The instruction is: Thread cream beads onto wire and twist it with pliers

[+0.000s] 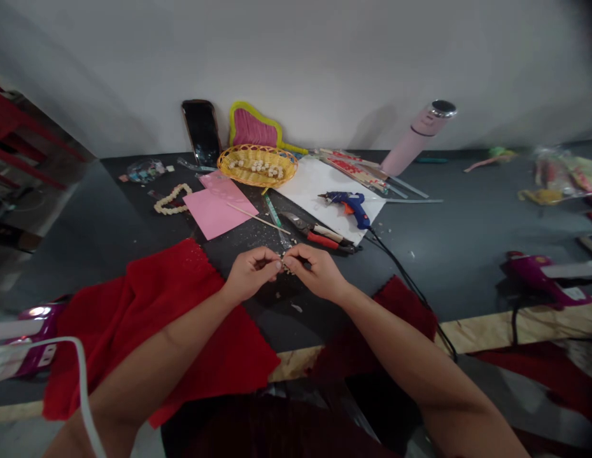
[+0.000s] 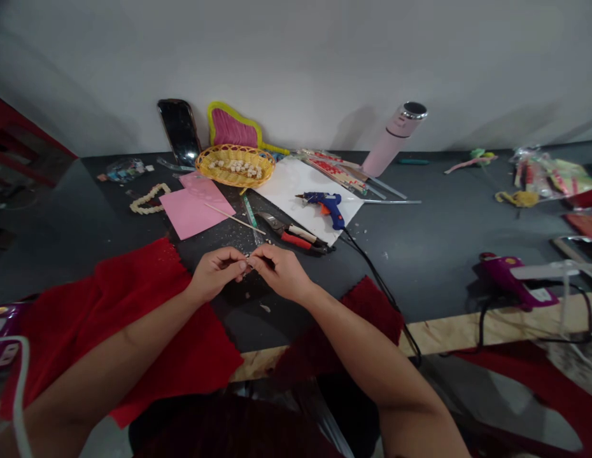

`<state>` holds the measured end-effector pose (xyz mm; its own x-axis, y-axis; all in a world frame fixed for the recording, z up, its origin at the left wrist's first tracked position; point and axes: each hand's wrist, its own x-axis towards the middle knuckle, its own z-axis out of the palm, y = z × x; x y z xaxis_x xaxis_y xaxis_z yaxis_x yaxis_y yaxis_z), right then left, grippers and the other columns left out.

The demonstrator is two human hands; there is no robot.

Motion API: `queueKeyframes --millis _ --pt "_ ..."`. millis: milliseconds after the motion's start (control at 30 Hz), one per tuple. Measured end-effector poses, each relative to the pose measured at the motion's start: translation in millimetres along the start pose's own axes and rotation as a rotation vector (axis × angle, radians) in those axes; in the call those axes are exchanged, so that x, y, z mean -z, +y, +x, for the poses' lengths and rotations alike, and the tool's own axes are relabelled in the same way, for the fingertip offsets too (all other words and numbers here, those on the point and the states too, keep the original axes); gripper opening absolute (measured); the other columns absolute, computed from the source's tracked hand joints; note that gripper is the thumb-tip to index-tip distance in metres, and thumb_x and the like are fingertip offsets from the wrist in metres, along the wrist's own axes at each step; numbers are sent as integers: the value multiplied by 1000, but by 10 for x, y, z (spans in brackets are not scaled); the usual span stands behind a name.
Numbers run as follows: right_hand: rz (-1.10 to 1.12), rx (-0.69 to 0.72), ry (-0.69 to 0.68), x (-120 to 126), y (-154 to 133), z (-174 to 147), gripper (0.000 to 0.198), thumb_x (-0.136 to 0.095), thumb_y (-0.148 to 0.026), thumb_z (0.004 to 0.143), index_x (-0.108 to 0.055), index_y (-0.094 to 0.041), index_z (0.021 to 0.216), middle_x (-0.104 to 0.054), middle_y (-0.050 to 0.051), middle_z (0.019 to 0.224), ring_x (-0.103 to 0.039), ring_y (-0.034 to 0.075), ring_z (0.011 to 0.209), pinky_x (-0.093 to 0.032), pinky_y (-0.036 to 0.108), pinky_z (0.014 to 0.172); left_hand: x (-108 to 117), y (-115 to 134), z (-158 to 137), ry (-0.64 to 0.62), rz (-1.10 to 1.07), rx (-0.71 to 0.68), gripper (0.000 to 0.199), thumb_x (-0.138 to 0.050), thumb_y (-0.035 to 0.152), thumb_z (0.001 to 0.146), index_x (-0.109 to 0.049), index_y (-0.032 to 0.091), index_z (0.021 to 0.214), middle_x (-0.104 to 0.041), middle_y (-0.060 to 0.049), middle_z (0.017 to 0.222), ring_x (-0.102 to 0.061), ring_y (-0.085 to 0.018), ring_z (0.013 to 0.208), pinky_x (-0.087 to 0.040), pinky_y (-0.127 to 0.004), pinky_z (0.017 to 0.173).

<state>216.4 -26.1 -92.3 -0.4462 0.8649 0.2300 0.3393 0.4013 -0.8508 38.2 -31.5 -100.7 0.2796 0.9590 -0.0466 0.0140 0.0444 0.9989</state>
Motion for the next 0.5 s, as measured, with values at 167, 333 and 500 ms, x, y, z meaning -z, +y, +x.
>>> queueKeyframes --millis 167,333,500 --pt "-58 4 19 37 52 10 20 -44 -32 91 -60 -20 87 -62 2 80 -56 13 73 -43 25 68 11 -24 17 18 -102 11 19 -67 32 73 -62 14 70 -65 -2 64 -52 -7 47 -43 -19 48" --pt "-242 91 43 67 47 52 17 -46 -28 89 -61 -21 85 -64 5 82 -58 16 77 -44 29 71 10 28 24 76 -154 45 19 -68 32 71 -62 14 68 -66 -2 63 -50 -7 45 -42 -20 46" --pt "-342 132 23 40 34 71 19 -44 -25 90 -61 -21 94 -65 6 87 -59 17 83 -46 29 76 13 84 12 97 -160 34 17 -69 30 70 -63 15 65 -64 -1 59 -49 -6 44 -40 -19 46"
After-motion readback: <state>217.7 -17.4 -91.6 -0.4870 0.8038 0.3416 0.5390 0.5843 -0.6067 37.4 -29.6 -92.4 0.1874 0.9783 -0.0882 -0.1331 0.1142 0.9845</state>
